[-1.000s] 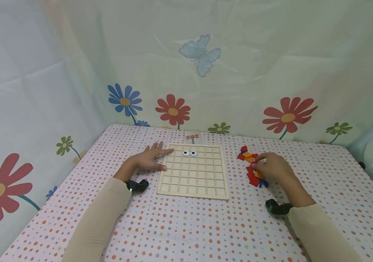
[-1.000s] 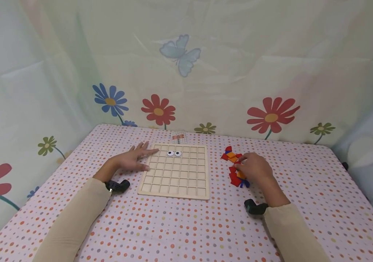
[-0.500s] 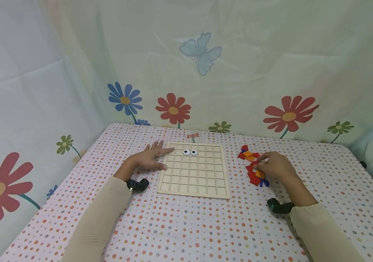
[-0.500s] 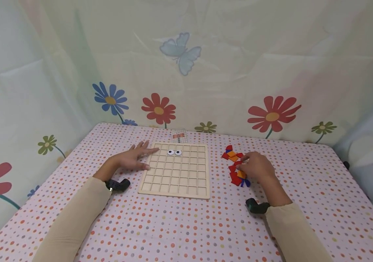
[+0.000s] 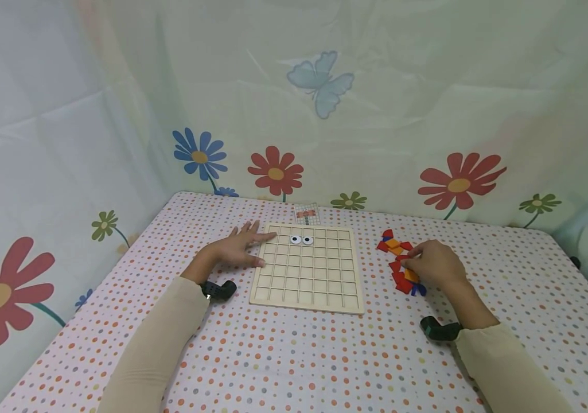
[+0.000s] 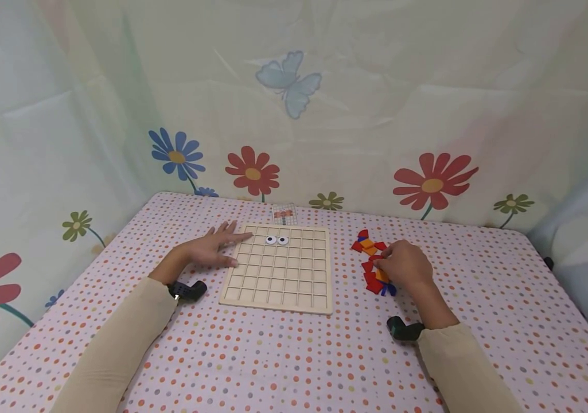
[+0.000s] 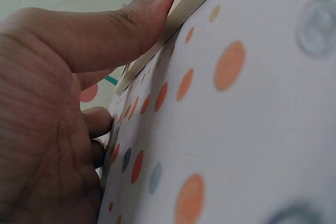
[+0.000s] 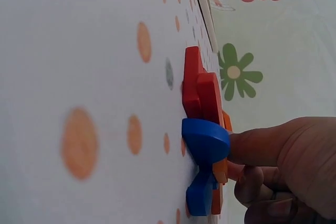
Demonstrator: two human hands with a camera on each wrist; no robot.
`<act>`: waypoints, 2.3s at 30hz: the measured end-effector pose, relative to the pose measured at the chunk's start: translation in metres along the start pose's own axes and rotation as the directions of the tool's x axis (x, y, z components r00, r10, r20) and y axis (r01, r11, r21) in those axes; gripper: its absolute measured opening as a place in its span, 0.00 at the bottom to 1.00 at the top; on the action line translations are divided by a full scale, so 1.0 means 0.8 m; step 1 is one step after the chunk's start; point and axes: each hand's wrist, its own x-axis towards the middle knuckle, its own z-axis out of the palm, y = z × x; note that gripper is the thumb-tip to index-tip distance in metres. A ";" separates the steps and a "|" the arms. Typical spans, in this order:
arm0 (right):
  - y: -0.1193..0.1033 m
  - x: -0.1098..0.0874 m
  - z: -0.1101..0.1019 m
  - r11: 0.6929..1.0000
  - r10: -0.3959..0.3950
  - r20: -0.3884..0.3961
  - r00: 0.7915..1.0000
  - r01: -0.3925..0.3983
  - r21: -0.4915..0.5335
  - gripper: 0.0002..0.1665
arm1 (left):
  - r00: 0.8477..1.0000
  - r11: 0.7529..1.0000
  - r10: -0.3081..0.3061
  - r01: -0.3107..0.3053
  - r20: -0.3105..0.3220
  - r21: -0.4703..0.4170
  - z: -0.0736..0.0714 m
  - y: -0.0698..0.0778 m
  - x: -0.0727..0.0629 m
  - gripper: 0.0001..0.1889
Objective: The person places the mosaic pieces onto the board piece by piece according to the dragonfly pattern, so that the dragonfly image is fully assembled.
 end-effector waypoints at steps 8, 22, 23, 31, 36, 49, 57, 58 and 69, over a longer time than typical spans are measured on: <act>0.001 0.003 0.004 0.999 -0.027 -0.014 1.000 0.027 -0.035 0.25 | 1.000 1.000 -0.003 0.003 -0.001 -0.010 0.000 0.001 0.000 0.43; -0.005 -0.002 0.000 0.999 -0.018 -0.016 1.000 0.017 -0.027 0.27 | 1.000 1.000 -0.007 0.006 -0.007 -0.010 0.000 0.000 -0.001 0.43; -0.005 -0.002 0.000 1.000 -0.018 -0.018 1.000 0.018 -0.026 0.27 | 1.000 1.000 -0.006 0.006 -0.008 -0.010 0.000 0.000 -0.001 0.43; -0.006 -0.005 0.002 1.000 -0.006 -0.013 1.000 0.006 0.003 0.27 | 1.000 1.000 -0.010 0.009 -0.008 -0.013 -0.001 0.001 -0.005 0.43; -0.007 -0.009 0.003 0.999 -0.038 -0.029 0.999 0.039 0.012 0.27 | 1.000 1.000 -0.012 0.012 -0.001 -0.012 0.000 0.001 -0.001 0.43; -0.053 -0.040 0.006 0.968 -0.250 -0.047 0.967 0.250 0.006 0.24 | 0.999 0.999 0.035 -0.035 0.010 -0.010 0.001 0.000 0.009 0.43; -0.104 -0.044 0.025 0.937 -0.349 -0.026 0.937 0.349 0.000 0.18 | 0.999 0.999 0.038 -0.038 -0.002 -0.023 -0.002 -0.002 0.006 0.42; -0.111 -0.043 0.028 0.935 -0.354 -0.013 0.935 0.354 -0.003 0.18 | 0.999 0.999 0.035 -0.035 -0.002 -0.022 -0.002 -0.002 0.006 0.42; -0.190 -0.014 0.059 0.899 -0.434 0.050 0.899 0.436 -0.040 0.18 | 1.000 1.000 -0.005 0.005 0.000 -0.014 0.002 -0.005 0.005 0.43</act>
